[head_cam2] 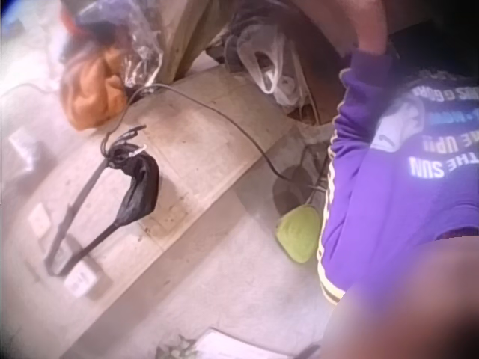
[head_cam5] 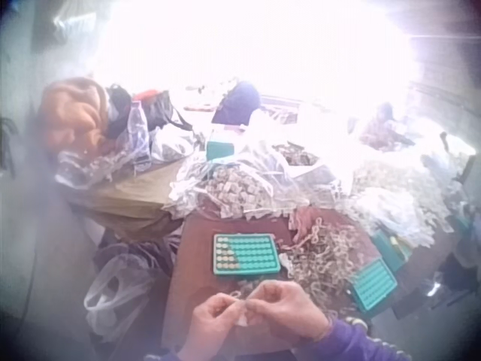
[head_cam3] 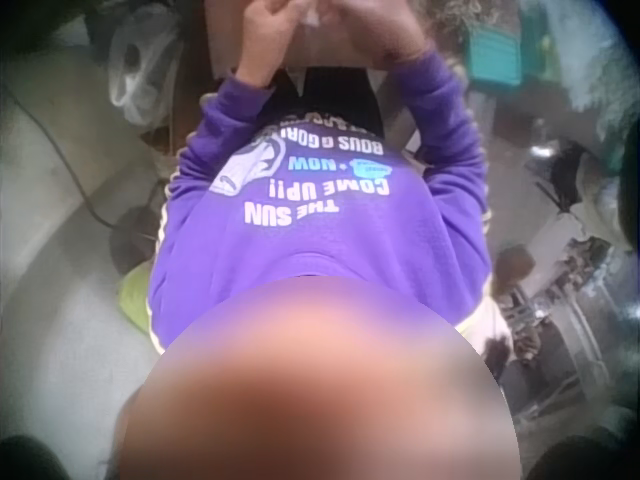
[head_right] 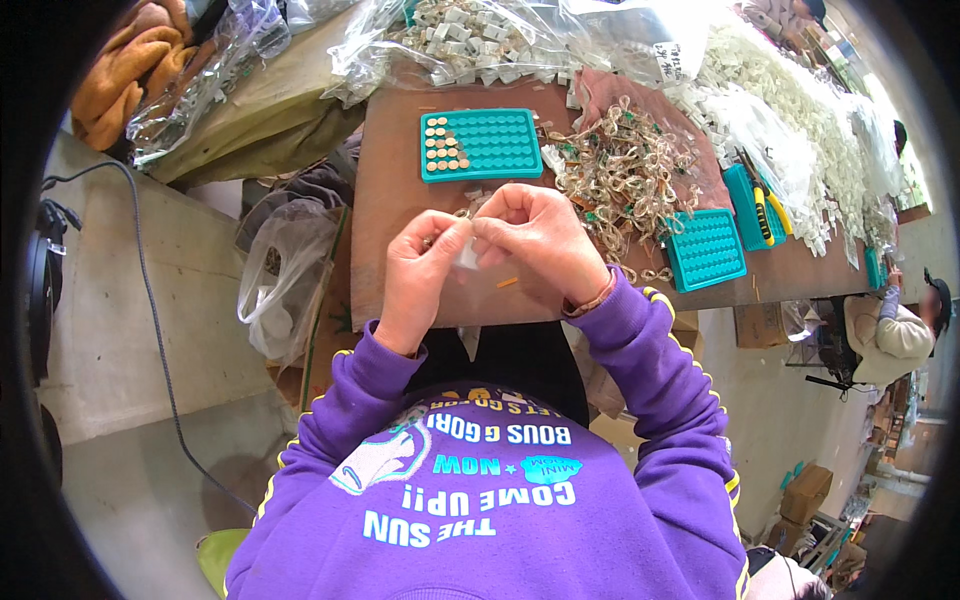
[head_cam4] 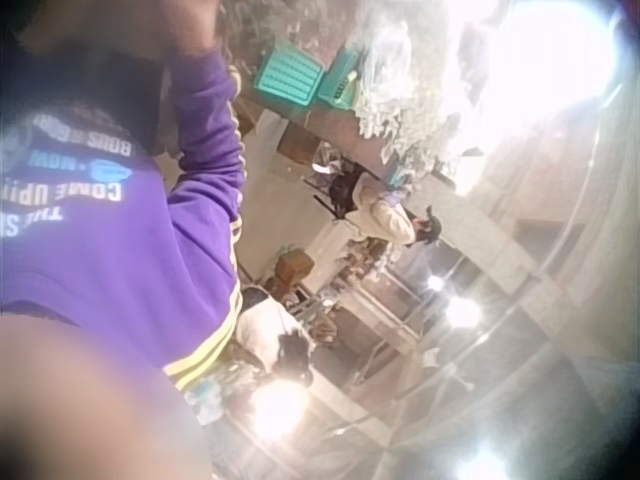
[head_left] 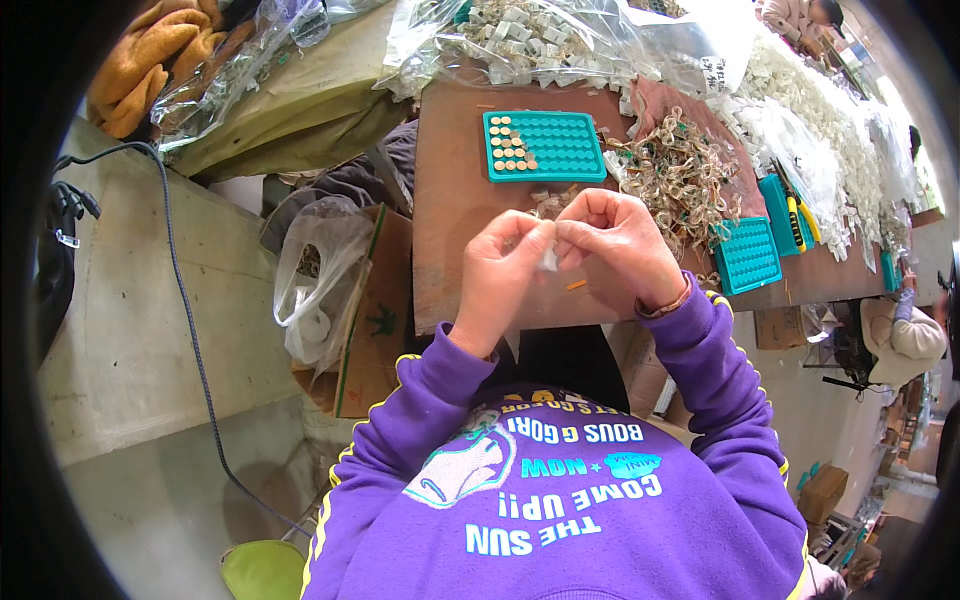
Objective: The person repeatedly picks small white plastic housings and LED modules from a pile, inserts the LED into the housing, and places the assembled unit into a teal tray. The person occasionally tests the LED by pressing it to confirm it lights up before placing it in the tray.
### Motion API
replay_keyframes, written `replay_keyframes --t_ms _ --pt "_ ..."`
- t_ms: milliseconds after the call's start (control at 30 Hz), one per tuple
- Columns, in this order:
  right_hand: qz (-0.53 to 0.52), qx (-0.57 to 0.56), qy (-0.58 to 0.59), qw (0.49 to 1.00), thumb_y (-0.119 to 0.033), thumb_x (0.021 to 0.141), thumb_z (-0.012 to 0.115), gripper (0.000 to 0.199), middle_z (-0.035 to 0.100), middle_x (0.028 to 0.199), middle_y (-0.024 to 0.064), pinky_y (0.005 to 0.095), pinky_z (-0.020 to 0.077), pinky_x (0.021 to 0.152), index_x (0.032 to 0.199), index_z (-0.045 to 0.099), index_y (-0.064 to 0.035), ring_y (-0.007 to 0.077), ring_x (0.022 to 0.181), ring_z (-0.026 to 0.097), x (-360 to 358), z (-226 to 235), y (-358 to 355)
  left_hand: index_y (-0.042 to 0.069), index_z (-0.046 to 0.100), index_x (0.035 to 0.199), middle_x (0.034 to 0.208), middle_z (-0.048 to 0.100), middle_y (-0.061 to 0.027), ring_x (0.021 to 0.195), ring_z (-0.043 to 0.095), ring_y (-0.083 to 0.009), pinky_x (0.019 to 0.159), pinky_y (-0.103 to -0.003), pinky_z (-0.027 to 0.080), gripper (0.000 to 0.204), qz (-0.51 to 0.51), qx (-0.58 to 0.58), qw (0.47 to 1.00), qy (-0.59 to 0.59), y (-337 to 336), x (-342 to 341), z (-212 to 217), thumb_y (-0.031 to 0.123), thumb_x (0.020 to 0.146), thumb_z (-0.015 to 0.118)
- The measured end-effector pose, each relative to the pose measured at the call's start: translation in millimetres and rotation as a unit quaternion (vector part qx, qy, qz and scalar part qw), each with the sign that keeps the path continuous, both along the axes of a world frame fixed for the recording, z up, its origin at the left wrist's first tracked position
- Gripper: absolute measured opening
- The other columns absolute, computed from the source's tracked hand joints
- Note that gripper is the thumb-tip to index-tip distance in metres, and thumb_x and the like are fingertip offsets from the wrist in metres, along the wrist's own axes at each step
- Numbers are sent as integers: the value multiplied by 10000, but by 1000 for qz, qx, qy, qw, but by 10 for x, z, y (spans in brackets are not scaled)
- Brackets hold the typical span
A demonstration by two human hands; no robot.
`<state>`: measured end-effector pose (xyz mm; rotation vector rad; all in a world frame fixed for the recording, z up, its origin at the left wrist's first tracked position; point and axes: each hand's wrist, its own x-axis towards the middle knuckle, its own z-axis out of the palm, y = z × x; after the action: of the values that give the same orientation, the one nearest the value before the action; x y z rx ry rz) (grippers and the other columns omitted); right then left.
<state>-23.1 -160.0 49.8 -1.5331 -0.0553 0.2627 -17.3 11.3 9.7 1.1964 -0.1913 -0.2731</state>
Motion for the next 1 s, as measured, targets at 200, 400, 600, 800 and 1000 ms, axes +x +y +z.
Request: replay_keyframes --t_ms 200,400,600,800,1000 --pt "-52 -171 -66 982 -79 912 644 114 656 797 41 221 518 626 929 631 32 75 696 621 -90 -42 -15 47 626 898 748 619 17 618 541 -33 532 -189 425 102 49 20 999 12 81 63 1 138 945 632" --pt "-75 -293 -197 933 -75 838 682 81 658 731 97 288 495 583 866 643 -9 167 613 624 -140 8 -65 42 626 914 728 616 15 614 539 -34 544 -184 422 115 -26 132 991 15 166 132 39 151 932 655" --pt "-46 -288 -206 934 -60 844 659 83 628 736 102 305 490 574 858 591 -14 214 623 620 -136 124 1 24 630 1005 839 645 11 735 586 -47 649 -193 474 152 -86 86 991 53 238 132 76 164 946 637" --pt "-2 -392 -369 843 -59 851 632 104 620 829 119 378 512 588 904 545 -42 324 722 634 -116 197 37 1 556 1214 1097 629 -55 987 611 -113 884 -267 502 272 -178 -149 959 162 314 139 20 146 984 566" --pt "56 -454 -380 804 -21 786 621 210 588 873 118 409 515 584 965 518 -63 345 727 630 -105 254 31 -12 561 1202 1116 627 -65 982 612 -123 894 -300 504 274 -185 -165 954 168 314 152 -19 168 996 545"
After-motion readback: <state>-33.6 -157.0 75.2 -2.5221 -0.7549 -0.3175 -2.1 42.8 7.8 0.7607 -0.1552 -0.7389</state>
